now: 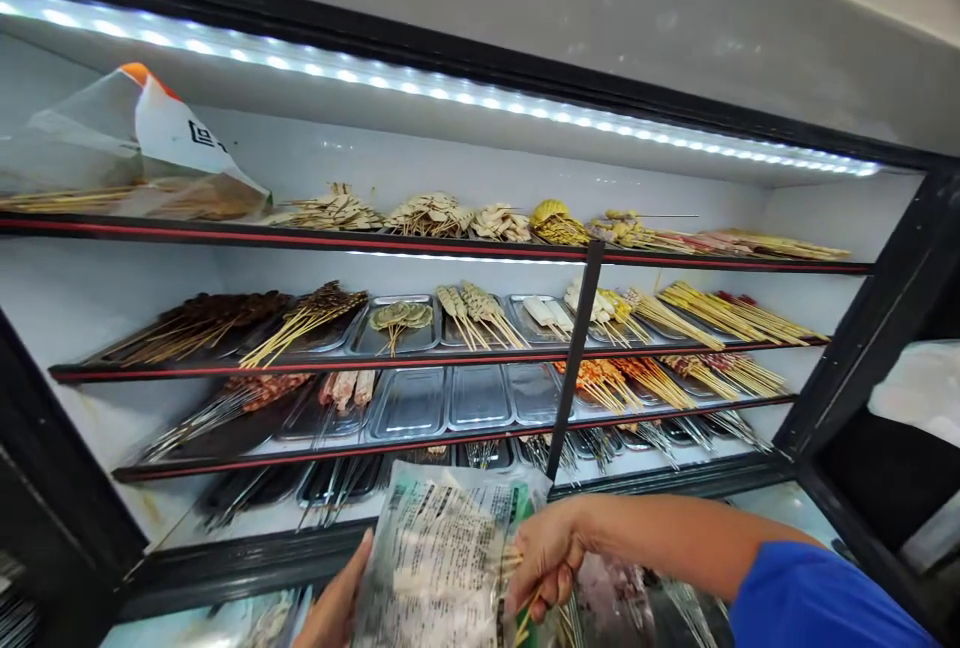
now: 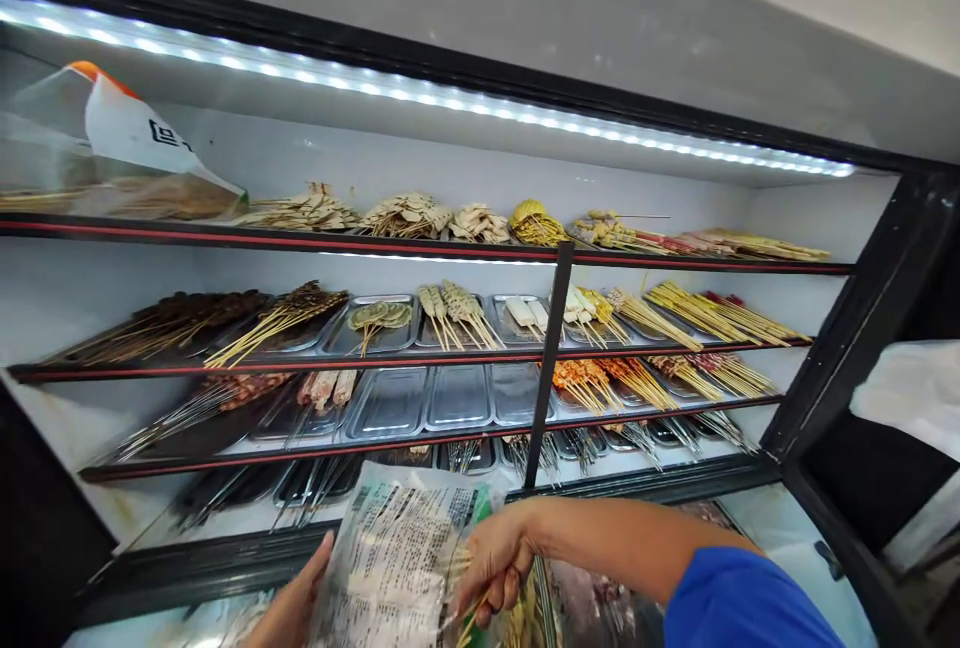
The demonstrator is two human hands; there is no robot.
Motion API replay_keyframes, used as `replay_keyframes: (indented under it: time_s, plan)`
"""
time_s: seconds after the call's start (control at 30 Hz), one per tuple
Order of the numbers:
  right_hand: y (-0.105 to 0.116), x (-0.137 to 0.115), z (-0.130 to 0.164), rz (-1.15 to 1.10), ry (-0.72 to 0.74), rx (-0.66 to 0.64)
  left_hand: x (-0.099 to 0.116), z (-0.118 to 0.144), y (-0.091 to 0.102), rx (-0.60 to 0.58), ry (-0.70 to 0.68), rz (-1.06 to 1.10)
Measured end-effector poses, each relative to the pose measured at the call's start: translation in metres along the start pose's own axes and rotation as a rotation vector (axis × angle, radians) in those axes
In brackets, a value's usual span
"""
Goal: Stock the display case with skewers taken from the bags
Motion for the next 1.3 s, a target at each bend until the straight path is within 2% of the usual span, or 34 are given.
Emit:
replay_keyframes:
  time_s: [0.03,0.1,0.17,0.23,0.37,0.43,0.53,0.63,0.73,0.8,0.93,1.1,1.23,1.3]
  plan:
    - [-0.002,0.001,0.001,0.005,-0.001,0.002,0.012,0.000,-0.011,-0.113,0.001,0.074]
    - [-0.007,0.004,0.005,0.009,0.005,0.032,0.032,-0.004,-0.026,-0.241,-0.028,0.148]
    - [-0.012,0.007,0.011,0.013,0.022,0.071,0.043,-0.014,-0.032,-0.233,-0.095,0.111]
    - [-0.016,0.009,0.018,0.006,0.036,0.079,0.045,-0.025,-0.027,-0.128,-0.174,0.033]
    - [-0.022,0.012,0.035,-0.031,0.090,0.076,0.034,-0.039,-0.005,0.209,-0.302,-0.084]
    - [-0.024,0.015,0.043,-0.028,0.111,0.102,0.029,-0.039,0.002,0.338,-0.326,-0.249]
    - [-0.028,0.018,0.051,-0.012,0.100,0.133,0.032,-0.036,0.002,0.522,-0.295,-0.542]
    - [-0.031,0.021,0.053,-0.012,0.072,0.156,0.045,-0.035,-0.006,0.643,-0.276,-0.671]
    - [-0.036,0.021,0.053,-0.043,0.081,0.143,0.062,-0.039,-0.011,0.616,-0.293,-0.779]
    - [-0.037,0.021,0.054,-0.076,0.115,0.139,0.068,-0.041,-0.007,0.591,-0.290,-0.836]
    - [-0.037,0.024,0.057,-0.126,0.131,0.132,0.062,-0.042,0.004,0.557,-0.209,-0.909]
    - [-0.038,0.029,0.056,-0.191,0.098,0.051,0.054,-0.043,0.004,0.518,-0.136,-0.977]
    - [-0.037,0.029,0.052,-0.169,0.077,0.068,0.076,-0.038,-0.004,0.492,-0.149,-1.033]
    - [-0.036,0.027,0.050,-0.155,0.070,0.056,0.094,-0.033,-0.016,0.495,-0.237,-1.086]
Point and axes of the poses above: each hand's wrist, its own z-axis away from the middle knuckle, its own y-axis out of the back of the hand, x = y × z, the point moved 2 cm from there along -z, towards the middle knuckle, and after that the axes turned 8 degrees about -x, right-handed, at the moved point
